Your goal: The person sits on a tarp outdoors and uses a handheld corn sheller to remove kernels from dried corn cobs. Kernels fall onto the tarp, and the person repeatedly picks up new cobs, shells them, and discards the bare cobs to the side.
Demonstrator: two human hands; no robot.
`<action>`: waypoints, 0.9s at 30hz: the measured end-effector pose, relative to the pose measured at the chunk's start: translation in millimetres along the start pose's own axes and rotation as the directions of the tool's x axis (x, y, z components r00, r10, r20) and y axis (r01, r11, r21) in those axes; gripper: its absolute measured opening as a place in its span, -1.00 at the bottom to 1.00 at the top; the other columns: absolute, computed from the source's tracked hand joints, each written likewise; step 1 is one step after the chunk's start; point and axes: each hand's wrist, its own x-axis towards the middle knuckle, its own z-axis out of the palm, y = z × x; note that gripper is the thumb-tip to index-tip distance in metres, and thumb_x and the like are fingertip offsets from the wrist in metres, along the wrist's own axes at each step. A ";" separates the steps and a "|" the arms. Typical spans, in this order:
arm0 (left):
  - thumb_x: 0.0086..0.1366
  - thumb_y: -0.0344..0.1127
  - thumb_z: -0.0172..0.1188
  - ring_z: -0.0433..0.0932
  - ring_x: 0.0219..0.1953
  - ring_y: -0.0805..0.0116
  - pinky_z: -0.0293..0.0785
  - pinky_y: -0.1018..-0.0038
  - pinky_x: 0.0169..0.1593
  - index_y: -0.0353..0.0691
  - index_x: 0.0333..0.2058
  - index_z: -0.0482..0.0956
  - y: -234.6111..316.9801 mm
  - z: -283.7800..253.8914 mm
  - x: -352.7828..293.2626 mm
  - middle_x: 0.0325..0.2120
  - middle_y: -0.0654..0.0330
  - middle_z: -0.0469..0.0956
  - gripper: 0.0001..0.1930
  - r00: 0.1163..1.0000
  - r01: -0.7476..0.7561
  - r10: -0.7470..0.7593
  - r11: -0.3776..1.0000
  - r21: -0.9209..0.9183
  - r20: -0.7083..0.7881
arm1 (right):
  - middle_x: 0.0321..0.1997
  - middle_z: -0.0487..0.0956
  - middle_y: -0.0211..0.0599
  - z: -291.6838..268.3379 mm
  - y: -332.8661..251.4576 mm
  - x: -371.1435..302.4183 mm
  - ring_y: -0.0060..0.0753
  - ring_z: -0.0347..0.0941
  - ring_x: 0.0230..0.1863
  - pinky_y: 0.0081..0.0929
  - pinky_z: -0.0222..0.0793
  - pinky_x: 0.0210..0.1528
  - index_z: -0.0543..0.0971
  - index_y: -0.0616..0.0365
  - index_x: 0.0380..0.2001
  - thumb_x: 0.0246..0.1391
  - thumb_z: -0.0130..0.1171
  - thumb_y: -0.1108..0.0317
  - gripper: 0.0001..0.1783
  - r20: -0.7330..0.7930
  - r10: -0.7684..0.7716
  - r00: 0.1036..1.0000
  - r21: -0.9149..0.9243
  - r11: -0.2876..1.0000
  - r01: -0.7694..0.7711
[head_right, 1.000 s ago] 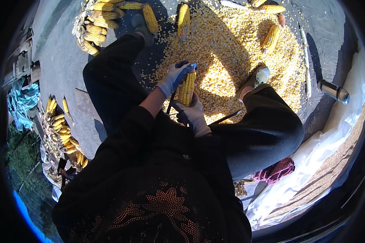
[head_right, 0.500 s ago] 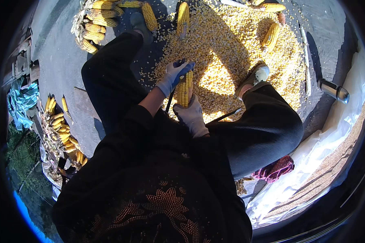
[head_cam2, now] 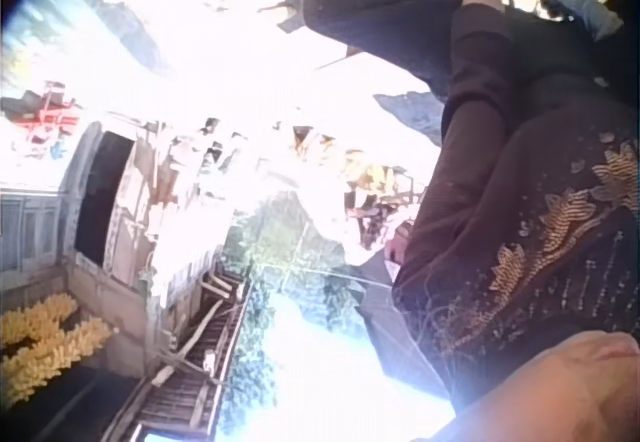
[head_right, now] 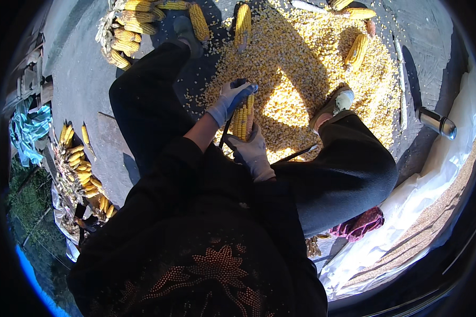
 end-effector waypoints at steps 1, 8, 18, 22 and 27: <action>0.14 -0.24 0.28 0.53 -0.52 0.40 0.53 0.51 -0.40 -0.28 -0.27 0.53 -3.9 -1.5 3.6 -0.45 0.20 0.56 -0.74 0.999 0.006 -0.005 0.999 -0.042 0.038 | -0.30 0.54 -0.22 -0.9 10.7 5.7 -0.49 0.47 -0.55 -0.56 0.44 -0.56 0.23 0.29 0.05 -0.16 0.34 0.43 -0.31 0.001 -0.043 0.999 0.081 0.996 0.043; 0.02 -0.22 0.39 0.53 -0.49 0.40 0.53 0.51 -0.38 -0.32 -0.33 0.52 3.9 5.2 -9.4 -0.48 0.20 0.53 -0.66 0.999 0.010 -0.001 0.976 -0.218 0.041 | -0.10 0.47 0.11 8.6 -5.8 6.6 -0.04 0.50 -0.15 -0.24 0.44 -0.12 -0.01 0.31 0.21 -0.20 0.30 0.25 -0.03 -0.164 -0.124 0.979 -0.702 0.711 -0.028; 0.04 -0.16 0.38 0.42 -0.58 0.54 0.35 0.57 -0.53 -0.28 -0.44 0.56 14.6 10.6 -11.0 -0.58 0.32 0.50 -0.71 0.999 0.024 -0.023 0.999 0.024 -0.038 | -0.15 0.53 0.04 -9.7 3.6 2.4 0.00 0.50 -0.12 -0.22 0.39 -0.04 0.17 0.21 0.09 -0.29 0.37 0.24 -0.14 -0.053 -0.075 0.996 -0.249 0.967 0.059; 0.09 -0.18 0.33 0.51 -0.39 0.44 0.55 0.50 -0.41 -0.23 -0.20 0.49 -9.6 -8.3 14.8 -0.37 0.22 0.51 -0.64 0.995 0.100 -0.100 0.995 0.001 0.004 | -0.14 0.49 0.16 6.5 -11.4 3.0 0.12 0.48 -0.14 -0.07 0.38 -0.08 -0.01 0.19 0.19 -0.15 0.24 0.15 -0.09 -0.167 -0.101 0.981 -0.825 0.559 -0.083; 0.08 -0.30 0.32 0.55 -0.39 0.37 0.60 0.43 -0.41 -0.27 -0.21 0.48 -60.1 -23.8 59.6 -0.39 0.19 0.54 -0.68 0.951 -0.068 0.129 0.974 0.217 -0.282 | -0.05 0.47 0.16 18.9 -24.5 -3.3 0.05 0.48 -0.07 -0.20 0.38 -0.03 0.01 0.22 0.23 -0.18 0.30 0.22 -0.05 -0.096 -0.153 0.984 -0.851 0.526 -0.001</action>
